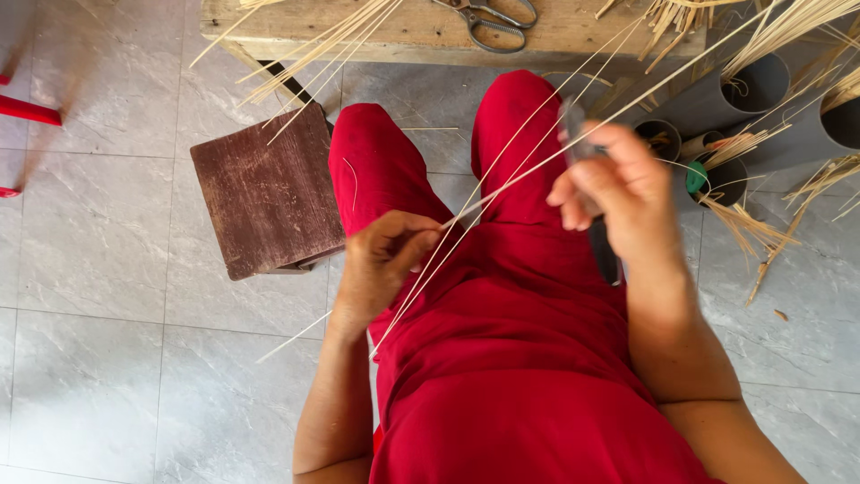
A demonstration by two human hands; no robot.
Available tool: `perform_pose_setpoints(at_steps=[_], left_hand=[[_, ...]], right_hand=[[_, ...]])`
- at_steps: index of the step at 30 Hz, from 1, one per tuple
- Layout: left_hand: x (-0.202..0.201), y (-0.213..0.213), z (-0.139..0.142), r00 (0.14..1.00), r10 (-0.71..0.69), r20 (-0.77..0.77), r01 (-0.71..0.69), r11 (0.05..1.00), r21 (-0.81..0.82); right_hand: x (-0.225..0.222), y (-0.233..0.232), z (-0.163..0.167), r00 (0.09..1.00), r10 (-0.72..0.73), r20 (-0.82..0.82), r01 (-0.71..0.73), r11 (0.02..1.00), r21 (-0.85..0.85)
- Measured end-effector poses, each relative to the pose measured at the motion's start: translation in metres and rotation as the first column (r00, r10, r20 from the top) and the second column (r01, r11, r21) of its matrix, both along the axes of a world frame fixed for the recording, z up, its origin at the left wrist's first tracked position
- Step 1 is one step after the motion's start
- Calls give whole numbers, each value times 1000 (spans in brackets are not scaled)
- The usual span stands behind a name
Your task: The person sits on the floor and splits thin bamboo strips with a small knife, drawing the blade along the strip to shave and separate it into finer strands. They reach to the workbench for more bamboo, work each strip across their lap, and set finished strands aside.
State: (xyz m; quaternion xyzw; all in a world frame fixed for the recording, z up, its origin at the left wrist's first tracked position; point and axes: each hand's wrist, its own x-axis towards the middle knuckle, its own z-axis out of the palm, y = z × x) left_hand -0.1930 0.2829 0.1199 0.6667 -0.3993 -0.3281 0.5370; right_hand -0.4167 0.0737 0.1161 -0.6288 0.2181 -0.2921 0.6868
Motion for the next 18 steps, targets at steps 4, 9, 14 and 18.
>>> perform_pose_setpoints(at_steps=[4,9,14,18], left_hand=[[3,1,0,997,78,-6,-78,997,10],[-22,-15,-8,994,18,-112,-21,999,-25],[-12,-8,-6,996,-27,-80,34,996,85],[0,-5,-3,1000,1,19,-4,985,172]], right_hand=[[-1,3,5,999,-7,-45,10,998,61],[34,46,-10,924,345,-165,-332,938,100],[28,26,-9,980,180,-90,-176,983,54],[17,12,-5,997,63,-44,-64,997,-43]])
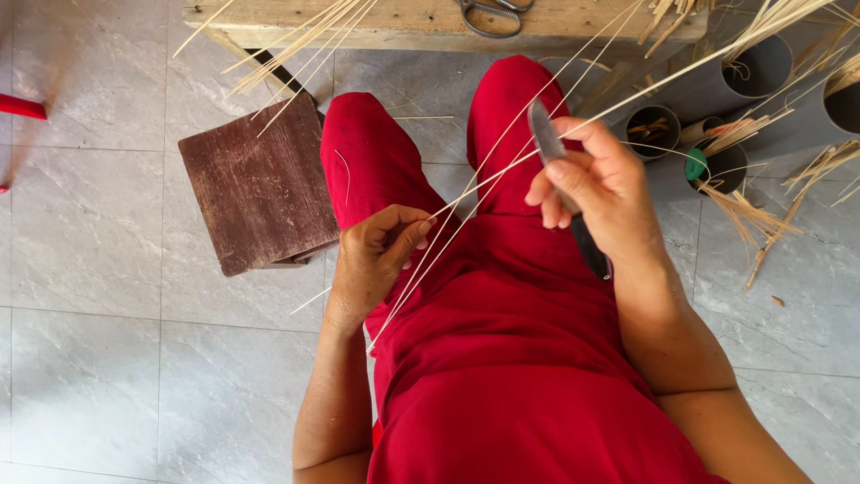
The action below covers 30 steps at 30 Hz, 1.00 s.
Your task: The person sits on the floor and splits thin bamboo strips with a small knife, drawing the blade along the strip to shave and separate it into finer strands. They reach to the workbench for more bamboo, work each strip across their lap, and set finished strands aside.
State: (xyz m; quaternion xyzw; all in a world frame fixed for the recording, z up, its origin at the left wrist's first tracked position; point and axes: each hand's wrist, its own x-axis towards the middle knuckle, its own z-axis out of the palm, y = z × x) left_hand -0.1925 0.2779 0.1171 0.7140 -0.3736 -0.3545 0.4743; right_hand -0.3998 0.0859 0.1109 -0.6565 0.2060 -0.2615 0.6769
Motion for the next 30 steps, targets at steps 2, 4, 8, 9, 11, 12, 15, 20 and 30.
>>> perform_pose_setpoints(at_steps=[2,4,8,9,11,12,15,20,30], left_hand=[[-3,-2,-1,1000,4,-1,-4,1000,-20],[-12,-6,-5,999,-27,-25,24,991,-132],[-7,-1,-7,999,-32,-6,31,993,-114],[-1,2,-6,999,-36,33,39,992,-116],[8,8,-5,997,-49,61,56,990,-131],[12,12,-4,997,-58,52,65,988,-143],[25,21,-1,995,-82,60,91,981,-169],[31,24,-3,997,-68,-37,61,982,-180],[-19,-5,-12,983,-76,-167,47,984,-171]], right_hand=[[3,8,-4,998,51,-24,-50,999,21],[15,23,-13,989,143,-37,-139,986,87],[10,14,-17,997,78,-7,-77,994,74],[6,4,-15,999,33,5,-33,999,37],[-10,-10,-10,996,-85,6,85,996,6],[-20,-16,-6,987,-159,-6,159,987,11],[-41,-42,6,944,-313,102,310,950,39],[-49,-55,18,895,-415,163,412,910,54],[17,22,-10,982,176,-70,-175,984,15]])
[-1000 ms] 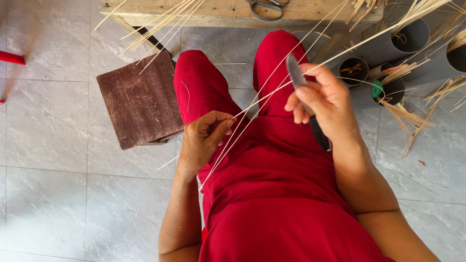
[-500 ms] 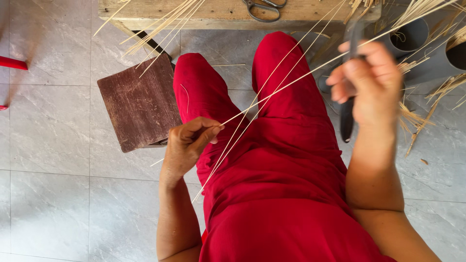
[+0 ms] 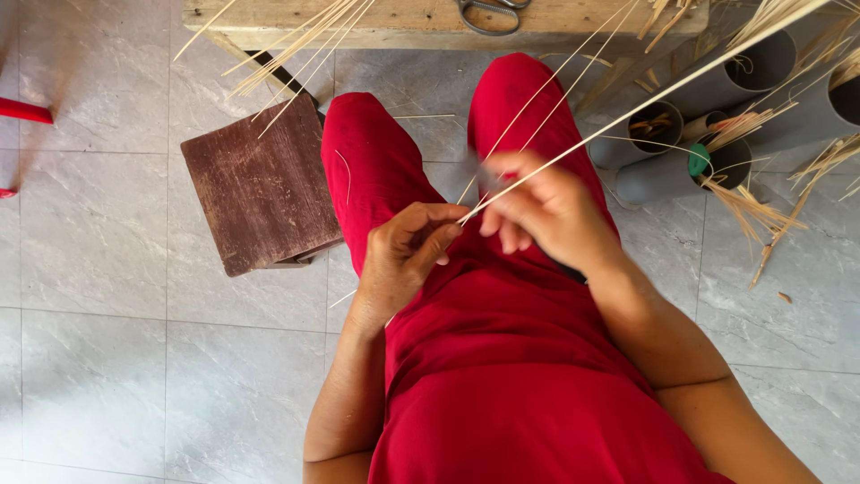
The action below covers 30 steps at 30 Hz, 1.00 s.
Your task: The person sits on the floor and splits thin bamboo strips with a small knife, drawing the blade along the strip to shave and separate it into finer strands. They reach to the workbench for more bamboo, work each strip across their lap, and set finished strands aside.
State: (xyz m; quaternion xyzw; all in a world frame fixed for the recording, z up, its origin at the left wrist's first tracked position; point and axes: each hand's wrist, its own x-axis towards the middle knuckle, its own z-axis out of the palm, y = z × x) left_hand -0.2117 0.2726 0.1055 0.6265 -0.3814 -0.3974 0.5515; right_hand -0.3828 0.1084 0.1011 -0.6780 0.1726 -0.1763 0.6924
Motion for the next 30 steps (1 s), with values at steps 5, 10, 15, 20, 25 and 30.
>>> perform_pose_setpoints(at_steps=[5,10,15,20,25,30], left_hand=[[17,5,11,991,81,106,-83,997,10],[2,-3,11,992,122,25,-124,990,61],[3,-1,3,989,143,-34,-143,990,-2],[6,-2,0,978,188,-90,-191,981,-20],[-6,-6,-5,995,77,-70,-78,997,-13],[19,6,-3,999,-21,-46,25,996,86]], right_hand=[[-19,-26,16,986,-152,64,147,987,71],[3,5,5,996,71,-50,-64,990,126],[7,2,0,1000,-19,-25,23,984,177],[-5,-10,10,999,36,-17,-34,996,83],[9,10,-1,992,97,-78,-83,982,170],[-3,-15,6,998,-69,11,68,995,77]])
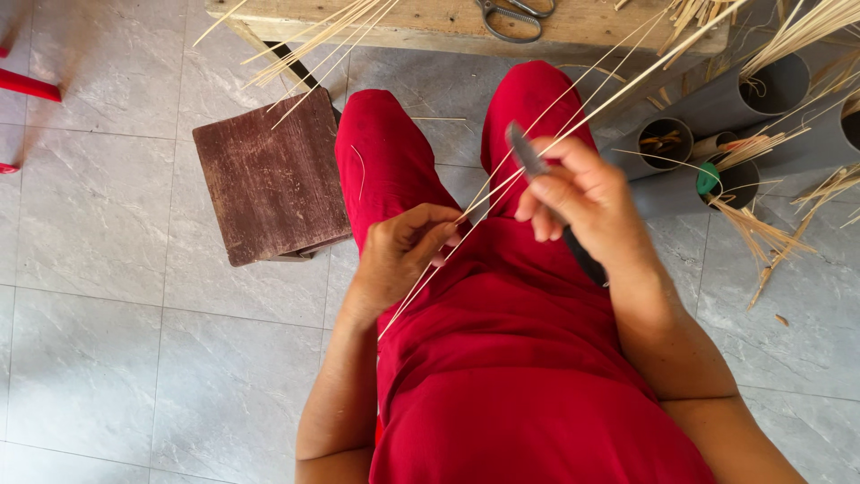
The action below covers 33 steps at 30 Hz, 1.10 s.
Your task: The person sits on the floor and splits thin bamboo strips with a small knife, drawing the blade along the strip to shave and separate it into finer strands. They reach to the workbench for more bamboo, work each strip across their lap, and set finished strands aside.
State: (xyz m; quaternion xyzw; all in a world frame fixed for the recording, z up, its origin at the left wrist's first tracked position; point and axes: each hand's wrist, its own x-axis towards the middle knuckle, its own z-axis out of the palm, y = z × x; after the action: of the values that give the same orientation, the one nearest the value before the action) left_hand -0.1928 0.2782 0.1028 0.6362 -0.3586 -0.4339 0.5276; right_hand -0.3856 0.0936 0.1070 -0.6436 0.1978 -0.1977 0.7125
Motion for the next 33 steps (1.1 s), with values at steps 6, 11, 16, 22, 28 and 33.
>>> perform_pose_setpoints(at_steps=[6,11,16,22,28,33], left_hand=[[1,0,2,999,41,-34,-42,999,-20],[-18,-7,4,997,70,13,-70,997,-23],[2,4,14,996,42,85,-42,999,-4],[12,8,20,989,22,144,-24,1000,11],[-10,-8,14,996,74,-41,-75,997,-31],[4,3,14,998,51,45,-50,998,-31]], right_hand=[[5,4,2,999,45,-28,-46,998,-49],[21,31,-9,983,134,-127,-137,990,-19],[2,-12,2,999,-40,33,43,994,-101],[-15,-39,22,958,-273,92,272,962,16],[12,13,6,985,164,-53,-165,986,-9],[8,0,7,999,37,-15,-38,998,-59]])
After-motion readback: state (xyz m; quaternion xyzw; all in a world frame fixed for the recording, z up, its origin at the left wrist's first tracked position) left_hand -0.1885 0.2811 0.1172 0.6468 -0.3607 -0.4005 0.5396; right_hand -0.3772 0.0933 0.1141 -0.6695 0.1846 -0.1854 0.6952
